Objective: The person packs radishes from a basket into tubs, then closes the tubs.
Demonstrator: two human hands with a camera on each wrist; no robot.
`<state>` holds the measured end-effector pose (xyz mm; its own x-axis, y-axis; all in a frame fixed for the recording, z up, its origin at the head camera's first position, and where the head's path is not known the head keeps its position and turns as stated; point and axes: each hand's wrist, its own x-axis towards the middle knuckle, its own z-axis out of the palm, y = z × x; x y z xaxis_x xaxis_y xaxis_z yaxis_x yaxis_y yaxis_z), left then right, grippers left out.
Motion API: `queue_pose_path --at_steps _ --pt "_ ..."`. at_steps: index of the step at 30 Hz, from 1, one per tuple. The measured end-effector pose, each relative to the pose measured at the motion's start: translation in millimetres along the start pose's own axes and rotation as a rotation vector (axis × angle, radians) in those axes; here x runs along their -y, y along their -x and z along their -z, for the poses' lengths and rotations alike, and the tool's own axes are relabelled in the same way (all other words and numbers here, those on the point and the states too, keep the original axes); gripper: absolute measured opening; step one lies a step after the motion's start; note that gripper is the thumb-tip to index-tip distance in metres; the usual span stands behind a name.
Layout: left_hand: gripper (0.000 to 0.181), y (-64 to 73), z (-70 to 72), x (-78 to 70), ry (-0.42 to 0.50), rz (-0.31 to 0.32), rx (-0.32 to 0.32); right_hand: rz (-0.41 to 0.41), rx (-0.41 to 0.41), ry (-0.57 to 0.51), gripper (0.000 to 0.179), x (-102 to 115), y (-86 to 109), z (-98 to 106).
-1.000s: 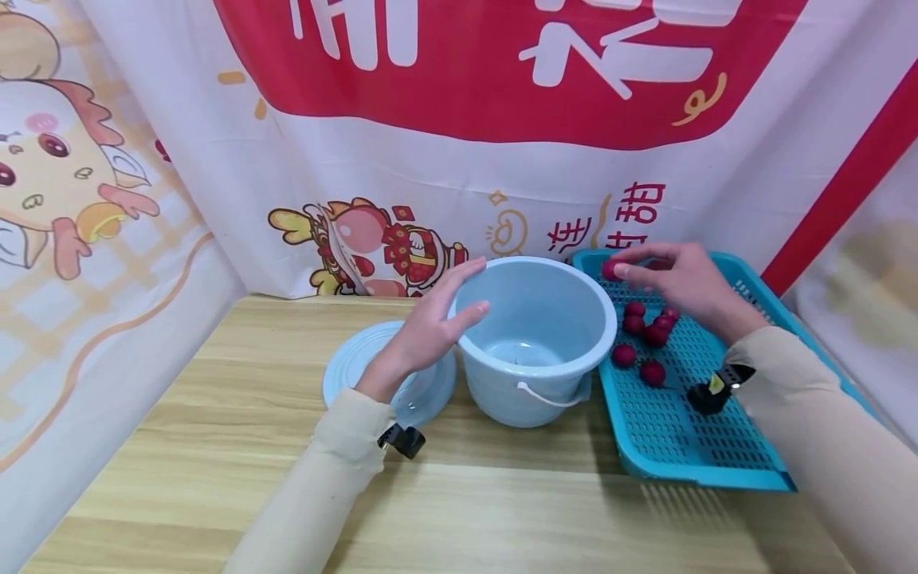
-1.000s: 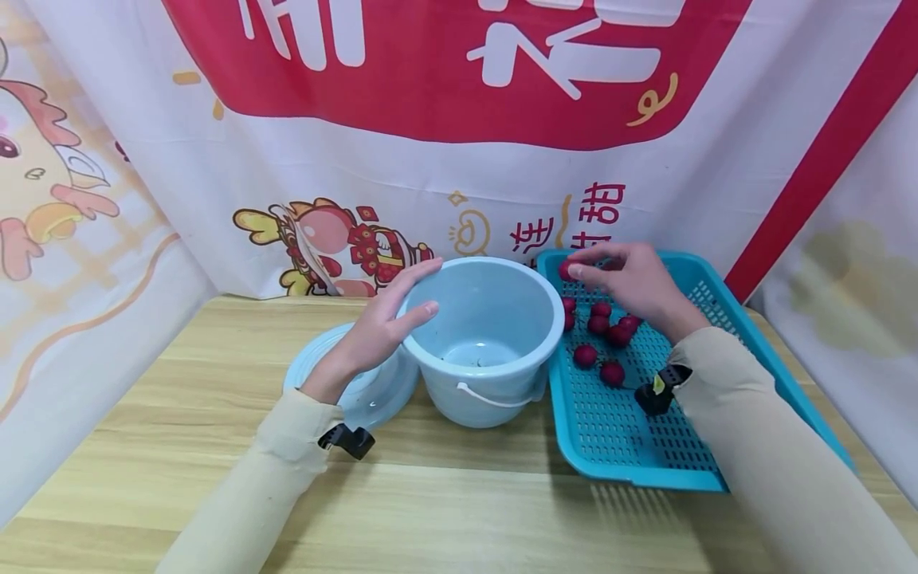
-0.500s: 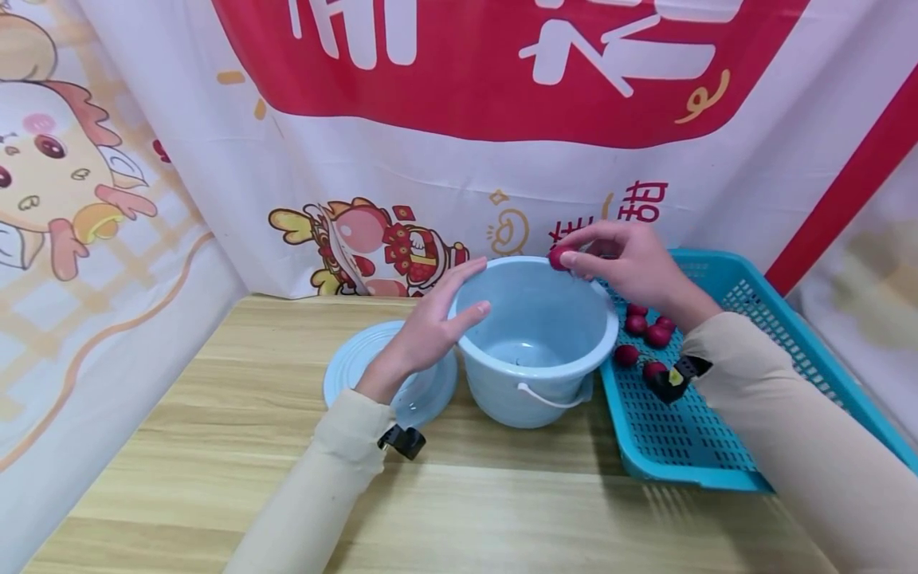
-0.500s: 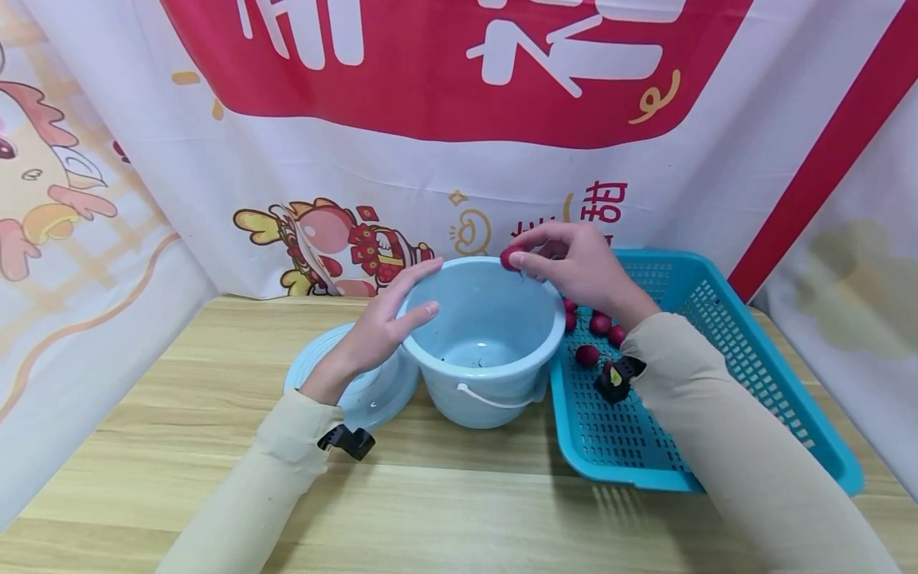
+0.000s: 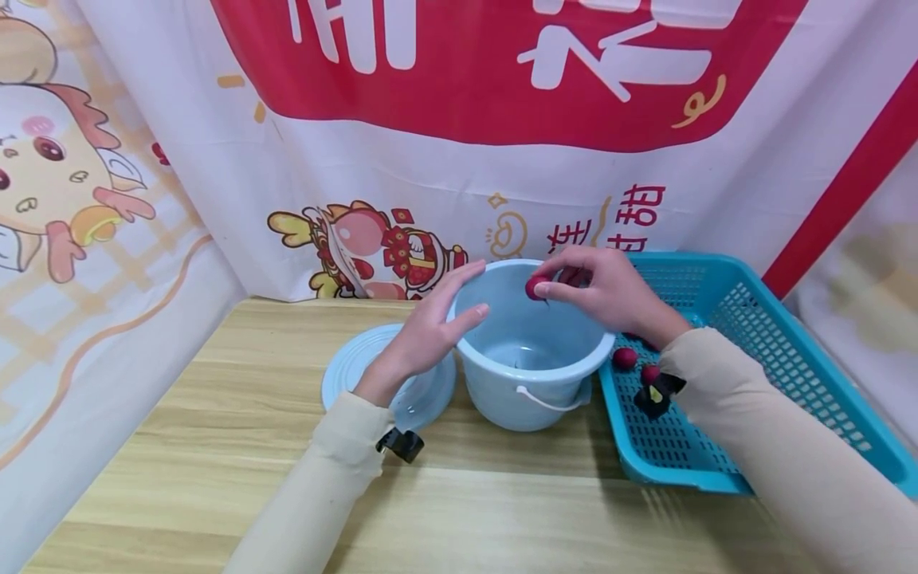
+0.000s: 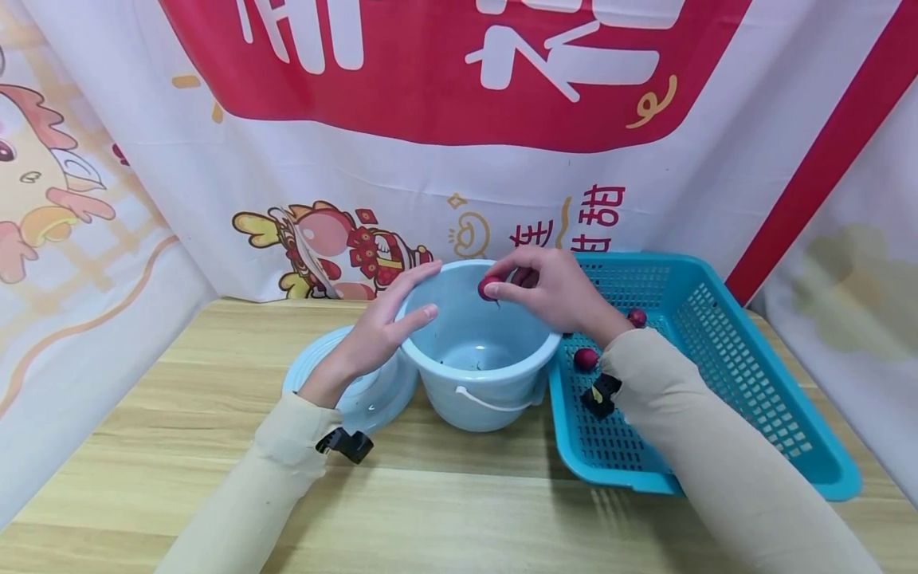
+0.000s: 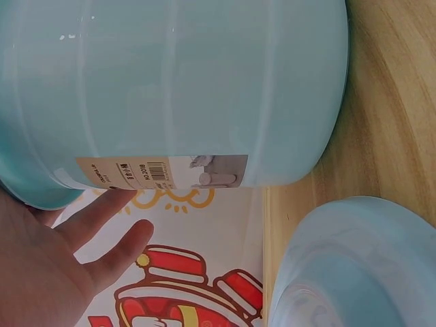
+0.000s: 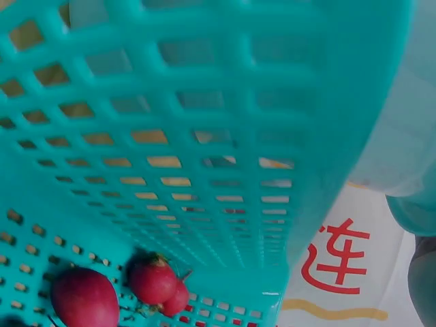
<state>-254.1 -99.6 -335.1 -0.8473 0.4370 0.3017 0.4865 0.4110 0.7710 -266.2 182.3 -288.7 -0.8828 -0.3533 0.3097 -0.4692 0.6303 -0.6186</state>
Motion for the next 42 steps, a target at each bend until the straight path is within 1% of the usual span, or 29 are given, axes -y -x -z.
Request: queue_pose_path --at_steps 6,14,19,29,33,42 --pt "0.067 -0.4 -1.9 0.1 0.003 -0.002 0.009 0.012 0.005 0.0 0.031 -2.6 5.4 -3.1" --pt "0.067 -1.0 -3.1 -2.4 -0.001 0.0 0.016 0.017 0.035 -0.007 0.03 -3.2 10.4 -2.3" --pt "0.067 -1.5 -3.2 -2.6 -0.002 0.007 0.014 0.018 0.025 0.005 0.03 -3.1 10.3 -1.6" --pt "0.067 -1.4 -1.6 -0.9 0.001 0.0 -0.003 0.014 0.017 -0.024 0.032 -5.7 6.9 -3.0" --pt "0.066 -1.1 -1.3 -1.0 0.014 0.005 0.0 0.009 0.019 -0.033 0.032 -5.9 6.7 -3.4" --pt "0.066 -1.3 -0.8 -1.3 0.013 0.003 0.006 0.007 0.019 -0.036 0.031 -5.9 7.1 -3.6"
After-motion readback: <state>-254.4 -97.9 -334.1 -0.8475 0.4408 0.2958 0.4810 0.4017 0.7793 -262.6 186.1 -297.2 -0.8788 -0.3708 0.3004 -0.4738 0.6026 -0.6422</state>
